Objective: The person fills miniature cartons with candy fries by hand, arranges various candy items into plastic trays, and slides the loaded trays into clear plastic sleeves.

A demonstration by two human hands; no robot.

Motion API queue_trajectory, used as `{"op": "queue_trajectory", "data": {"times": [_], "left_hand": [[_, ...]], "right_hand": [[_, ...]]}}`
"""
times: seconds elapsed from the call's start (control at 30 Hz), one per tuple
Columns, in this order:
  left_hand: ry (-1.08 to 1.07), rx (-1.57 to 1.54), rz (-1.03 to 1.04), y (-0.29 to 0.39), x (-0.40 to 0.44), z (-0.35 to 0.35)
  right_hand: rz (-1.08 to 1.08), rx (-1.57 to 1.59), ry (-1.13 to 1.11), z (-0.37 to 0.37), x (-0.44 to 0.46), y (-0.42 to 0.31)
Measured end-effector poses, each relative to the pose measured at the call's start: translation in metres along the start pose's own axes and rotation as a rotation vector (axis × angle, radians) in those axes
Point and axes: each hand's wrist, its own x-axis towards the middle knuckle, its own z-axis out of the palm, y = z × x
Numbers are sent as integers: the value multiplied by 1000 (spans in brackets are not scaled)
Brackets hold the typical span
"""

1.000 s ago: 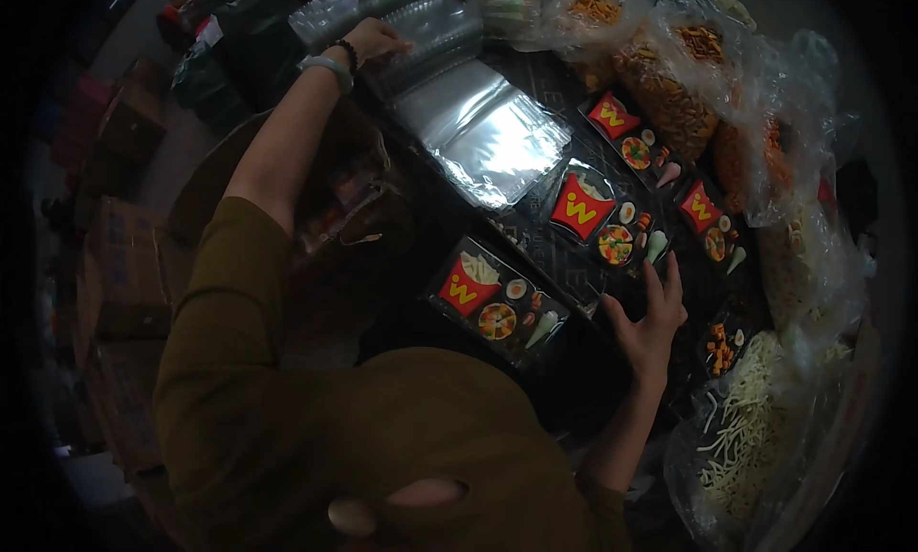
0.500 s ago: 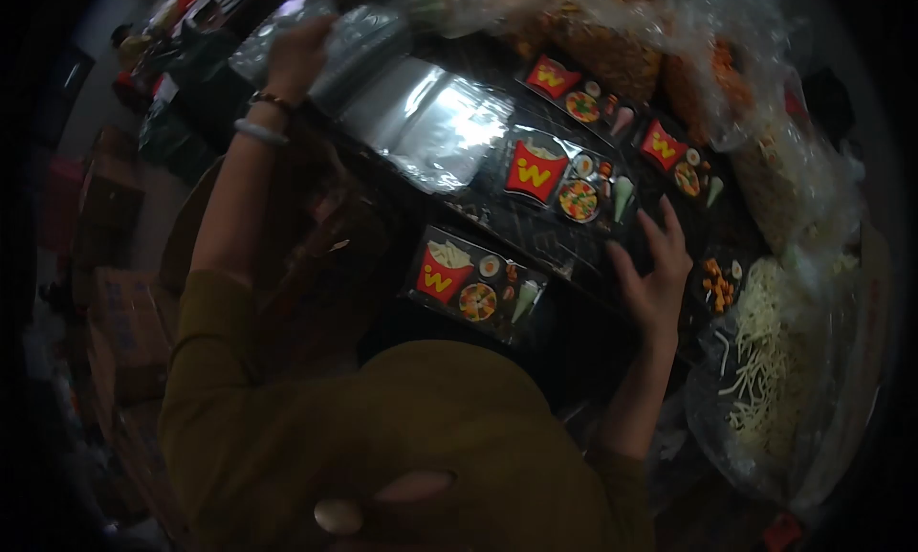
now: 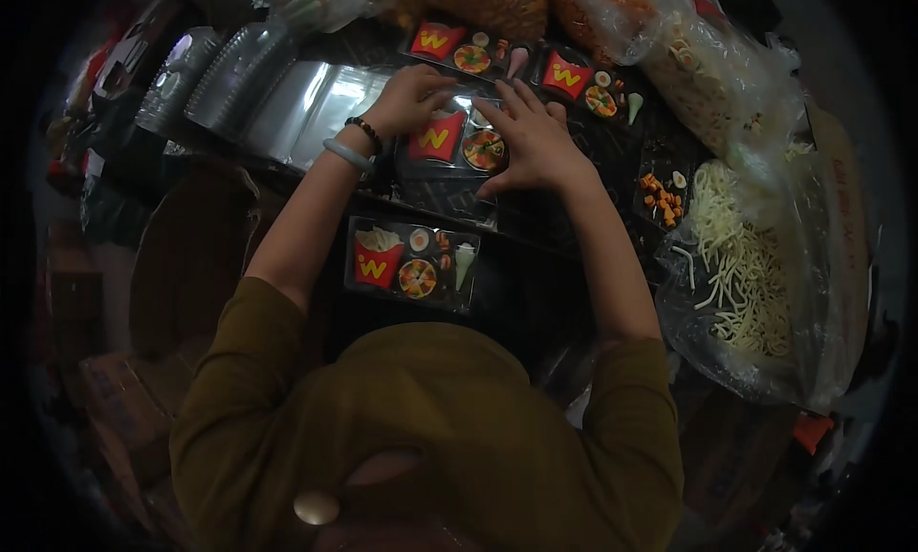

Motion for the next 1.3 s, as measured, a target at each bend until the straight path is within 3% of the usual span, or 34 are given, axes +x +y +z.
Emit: {"op": "queue_trajectory", "data": {"times": [0.03, 0.13, 0.27, 0.37, 0.4, 0.73, 0.8, 0.9, 0.93, 1.03, 1.17, 1.3], "left_hand": [[87, 109, 44, 2, -8, -2], [250, 187, -152, 11, -45, -6], [69, -20, -381, 17, -64, -4], [63, 60, -357, 10, -62, 3], [174, 49, -333, 10, -62, 8], [32, 116, -333, 20, -72, -12], [239, 346, -207, 20, -86, -22], [-36, 483, -396, 15, -103, -27], [-43, 523, -368, 13, -104, -27], [-389, 642, -291, 29, -98, -34], [-231, 797, -316, 4, -100, 10], [-319, 683, -286, 19, -96, -11]], "right_hand": [[-8, -16, -37, 6, 5, 4], [-23, 38, -87, 13, 13, 11], [-20, 43, -94, 16, 15, 8], [-5, -7, -70, 26, 15, 6], [-4, -21, -53, 30, 13, 5], [-80, -20, 96, 52, 29, -19], [-57, -27, 118, 55, 26, -20], [-23, -6, 105, 54, 23, -24], [-8, -6, 98, 53, 23, -24], [-14, 13, 125, 53, 22, -25], [1, 2, 143, 55, 22, -25], [15, 14, 141, 58, 21, -24]]}}
